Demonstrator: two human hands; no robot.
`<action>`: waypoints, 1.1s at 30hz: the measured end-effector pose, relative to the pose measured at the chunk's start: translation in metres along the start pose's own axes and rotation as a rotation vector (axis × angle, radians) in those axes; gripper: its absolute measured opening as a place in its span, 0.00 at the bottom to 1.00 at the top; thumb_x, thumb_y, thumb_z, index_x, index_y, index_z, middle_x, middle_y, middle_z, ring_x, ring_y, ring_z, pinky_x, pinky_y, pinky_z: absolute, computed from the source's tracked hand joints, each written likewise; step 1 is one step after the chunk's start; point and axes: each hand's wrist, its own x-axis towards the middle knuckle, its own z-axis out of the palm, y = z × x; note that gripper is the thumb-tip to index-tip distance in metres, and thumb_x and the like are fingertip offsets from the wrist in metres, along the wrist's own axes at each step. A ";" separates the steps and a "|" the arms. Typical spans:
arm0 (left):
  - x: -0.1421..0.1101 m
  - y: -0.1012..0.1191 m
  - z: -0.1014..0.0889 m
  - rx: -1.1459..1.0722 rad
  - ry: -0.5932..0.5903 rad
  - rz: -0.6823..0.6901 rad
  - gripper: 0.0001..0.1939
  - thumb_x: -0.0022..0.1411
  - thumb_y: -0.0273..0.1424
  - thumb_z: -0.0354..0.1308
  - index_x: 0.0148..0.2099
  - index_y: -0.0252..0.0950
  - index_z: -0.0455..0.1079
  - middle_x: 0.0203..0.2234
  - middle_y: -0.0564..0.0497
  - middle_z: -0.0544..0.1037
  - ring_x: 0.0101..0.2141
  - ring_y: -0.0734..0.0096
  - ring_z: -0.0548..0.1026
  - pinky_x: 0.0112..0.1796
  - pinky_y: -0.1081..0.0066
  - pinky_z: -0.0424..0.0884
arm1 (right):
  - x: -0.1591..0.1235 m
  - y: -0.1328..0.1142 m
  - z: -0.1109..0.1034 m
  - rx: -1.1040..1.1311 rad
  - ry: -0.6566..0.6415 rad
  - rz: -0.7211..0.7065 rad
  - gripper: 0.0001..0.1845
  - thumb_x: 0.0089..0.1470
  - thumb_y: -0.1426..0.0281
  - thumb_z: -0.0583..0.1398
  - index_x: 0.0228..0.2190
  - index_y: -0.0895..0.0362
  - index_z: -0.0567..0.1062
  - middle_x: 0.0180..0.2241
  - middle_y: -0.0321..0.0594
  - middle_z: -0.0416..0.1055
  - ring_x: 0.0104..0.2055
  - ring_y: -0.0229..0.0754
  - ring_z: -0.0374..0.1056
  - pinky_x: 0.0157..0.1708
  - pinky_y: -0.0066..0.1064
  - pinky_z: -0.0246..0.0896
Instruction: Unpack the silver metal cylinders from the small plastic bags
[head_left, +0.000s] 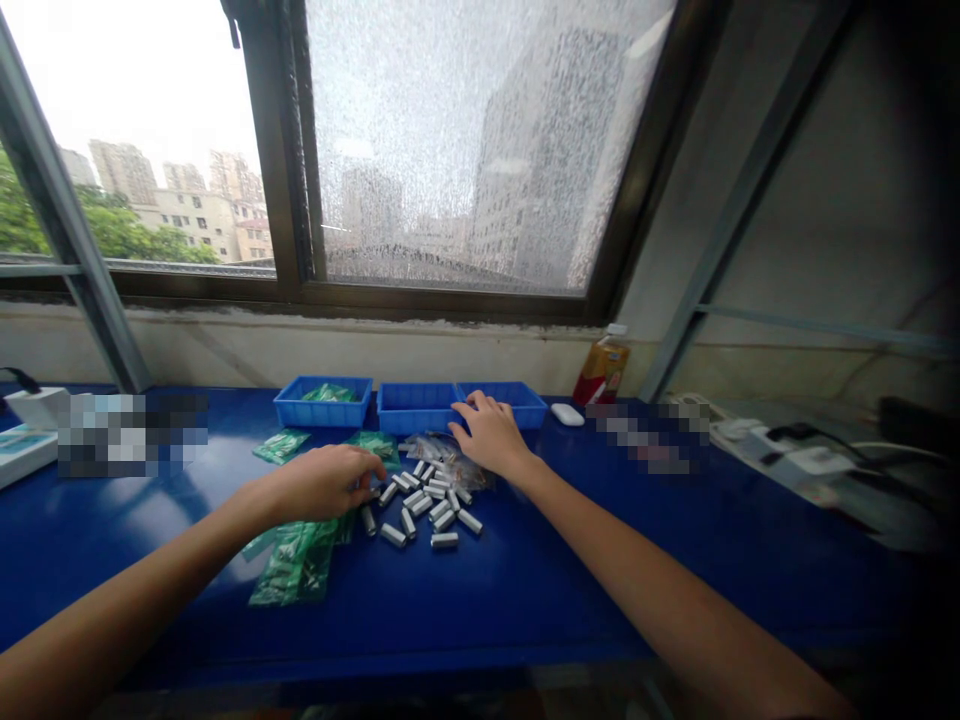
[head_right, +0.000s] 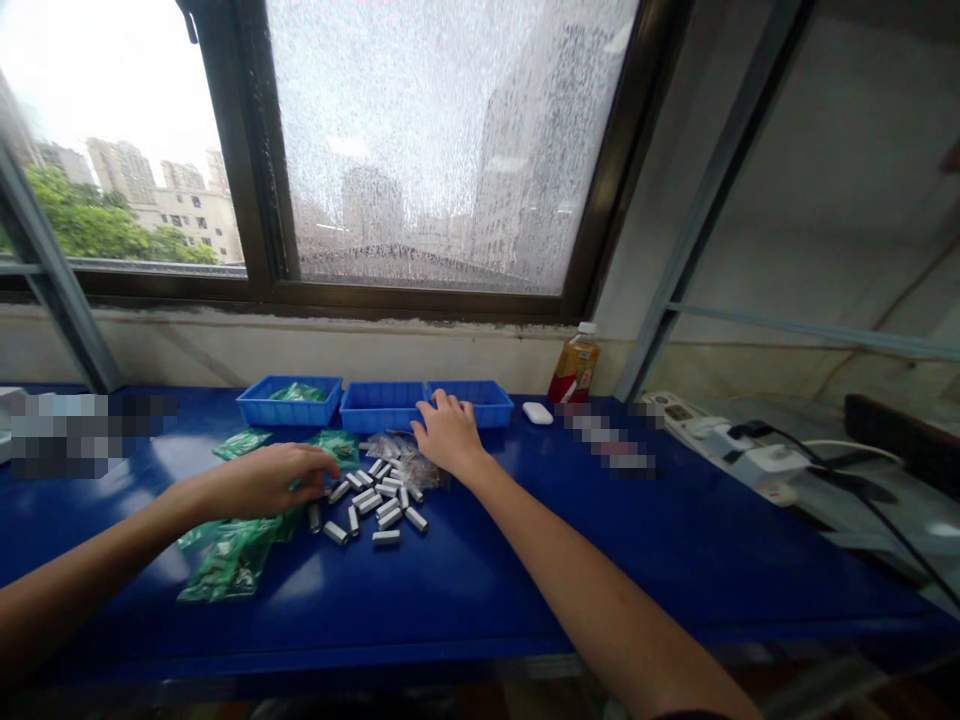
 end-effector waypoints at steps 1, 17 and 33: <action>0.000 0.000 0.000 0.010 0.018 -0.009 0.14 0.58 0.29 0.48 0.46 0.40 0.67 0.37 0.50 0.75 0.36 0.65 0.72 0.35 0.70 0.65 | 0.000 -0.001 -0.001 -0.004 -0.007 0.000 0.18 0.55 0.63 0.51 0.45 0.54 0.69 0.45 0.46 0.63 0.45 0.47 0.60 0.42 0.38 0.50; 0.011 -0.012 0.013 -0.082 0.243 0.144 0.11 0.61 0.24 0.40 0.40 0.34 0.63 0.35 0.46 0.70 0.37 0.66 0.68 0.40 0.69 0.64 | -0.013 -0.037 -0.031 0.258 0.099 -0.225 0.15 0.55 0.69 0.52 0.44 0.58 0.69 0.40 0.45 0.67 0.46 0.44 0.58 0.44 0.35 0.53; 0.013 0.013 0.013 -0.315 0.545 0.099 0.10 0.65 0.31 0.40 0.42 0.35 0.59 0.35 0.47 0.70 0.37 0.69 0.69 0.38 0.69 0.65 | -0.025 -0.065 -0.029 0.324 0.154 -0.302 0.13 0.59 0.68 0.49 0.30 0.59 0.70 0.30 0.42 0.68 0.35 0.41 0.60 0.35 0.31 0.53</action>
